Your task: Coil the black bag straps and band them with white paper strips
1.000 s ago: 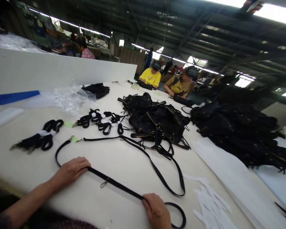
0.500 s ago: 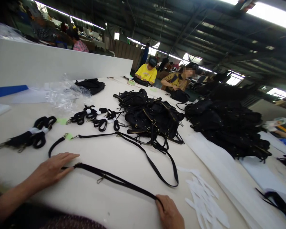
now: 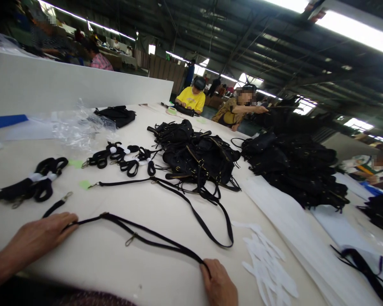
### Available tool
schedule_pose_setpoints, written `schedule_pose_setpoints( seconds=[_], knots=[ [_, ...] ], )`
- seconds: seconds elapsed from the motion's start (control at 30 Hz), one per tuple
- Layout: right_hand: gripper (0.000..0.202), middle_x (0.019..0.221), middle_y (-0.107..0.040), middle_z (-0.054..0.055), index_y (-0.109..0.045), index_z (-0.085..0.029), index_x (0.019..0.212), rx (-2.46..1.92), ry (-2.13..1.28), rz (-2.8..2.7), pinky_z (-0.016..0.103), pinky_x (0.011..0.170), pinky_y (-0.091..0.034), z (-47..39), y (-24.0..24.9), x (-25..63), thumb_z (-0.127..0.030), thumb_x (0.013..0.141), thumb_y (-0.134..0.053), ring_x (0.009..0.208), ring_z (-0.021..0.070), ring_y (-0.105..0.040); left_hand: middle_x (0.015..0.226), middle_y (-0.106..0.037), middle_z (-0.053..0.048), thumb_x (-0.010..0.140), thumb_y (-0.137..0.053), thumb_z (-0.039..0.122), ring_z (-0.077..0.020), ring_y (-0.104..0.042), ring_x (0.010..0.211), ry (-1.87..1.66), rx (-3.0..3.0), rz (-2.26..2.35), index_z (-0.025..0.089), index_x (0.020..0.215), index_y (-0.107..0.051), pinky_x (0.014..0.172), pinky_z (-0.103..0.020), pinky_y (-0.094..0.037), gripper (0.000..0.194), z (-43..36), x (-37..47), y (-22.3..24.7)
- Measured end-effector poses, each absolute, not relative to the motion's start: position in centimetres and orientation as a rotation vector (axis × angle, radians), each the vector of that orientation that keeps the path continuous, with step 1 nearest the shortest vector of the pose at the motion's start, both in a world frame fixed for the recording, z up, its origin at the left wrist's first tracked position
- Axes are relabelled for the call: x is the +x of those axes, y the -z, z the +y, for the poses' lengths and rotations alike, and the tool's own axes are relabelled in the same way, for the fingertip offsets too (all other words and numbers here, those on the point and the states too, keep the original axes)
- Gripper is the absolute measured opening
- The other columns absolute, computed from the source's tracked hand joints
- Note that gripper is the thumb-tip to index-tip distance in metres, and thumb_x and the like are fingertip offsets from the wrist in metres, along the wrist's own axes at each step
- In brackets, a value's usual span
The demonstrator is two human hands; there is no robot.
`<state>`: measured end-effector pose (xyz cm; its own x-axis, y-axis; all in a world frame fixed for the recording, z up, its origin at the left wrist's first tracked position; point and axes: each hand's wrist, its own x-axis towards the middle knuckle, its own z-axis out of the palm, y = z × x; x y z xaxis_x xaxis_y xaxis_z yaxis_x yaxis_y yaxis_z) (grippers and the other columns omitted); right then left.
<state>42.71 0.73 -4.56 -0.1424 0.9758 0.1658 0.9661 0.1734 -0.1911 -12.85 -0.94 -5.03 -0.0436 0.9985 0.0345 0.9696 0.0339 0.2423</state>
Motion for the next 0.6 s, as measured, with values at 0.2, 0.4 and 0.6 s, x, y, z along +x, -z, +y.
schedule_pose_setpoints(
  seconds=[0.2, 0.4, 0.6],
  knots=[
    [0.021, 0.090, -0.072, 0.000, -0.065, -0.027, 0.095, -1.838, -0.241, -2.107, 0.029, 0.077, -0.056, -0.1, 3.7, 37.2, -0.035, 0.092, -0.046, 0.084, 0.0184, -0.071, 0.085, -0.072, -0.003, 0.096, -0.031, 0.039, -0.0273, -0.071, 0.078, -0.256, 1.809, 2.028, 0.027, 0.142, -0.035, 0.070, -0.036, -0.047, 0.048, 0.3, -5.7, 3.7],
    [0.016, 0.088, -0.071, 0.002, -0.065, -0.024, 0.094, -1.759, -0.421, -2.127, 0.028, 0.076, -0.051, 1.3, 3.0, 29.8, -0.023, 0.090, -0.050, 0.082, 0.0184, -0.068, 0.097, -0.075, -0.001, 0.099, -0.028, 0.033, -0.0192, -0.071, 0.092, -0.507, 1.851, 1.485, 0.029, 0.143, -0.038, 0.085, -0.031, -0.051, 0.045, 3.2, -0.8, 2.5],
    [0.016, 0.089, -0.070, 0.002, -0.067, -0.024, 0.094, -1.749, -0.474, -2.159, 0.028, 0.077, -0.049, 2.8, 3.2, 27.6, -0.020, 0.088, -0.053, 0.083, 0.0187, -0.066, 0.121, -0.069, -0.005, 0.091, -0.041, 0.018, -0.0265, -0.067, 0.103, -0.437, 2.365, 1.705, 0.031, 0.130, -0.057, 0.085, -0.039, -0.053, 0.045, 3.4, -3.5, 3.4]
  ],
)
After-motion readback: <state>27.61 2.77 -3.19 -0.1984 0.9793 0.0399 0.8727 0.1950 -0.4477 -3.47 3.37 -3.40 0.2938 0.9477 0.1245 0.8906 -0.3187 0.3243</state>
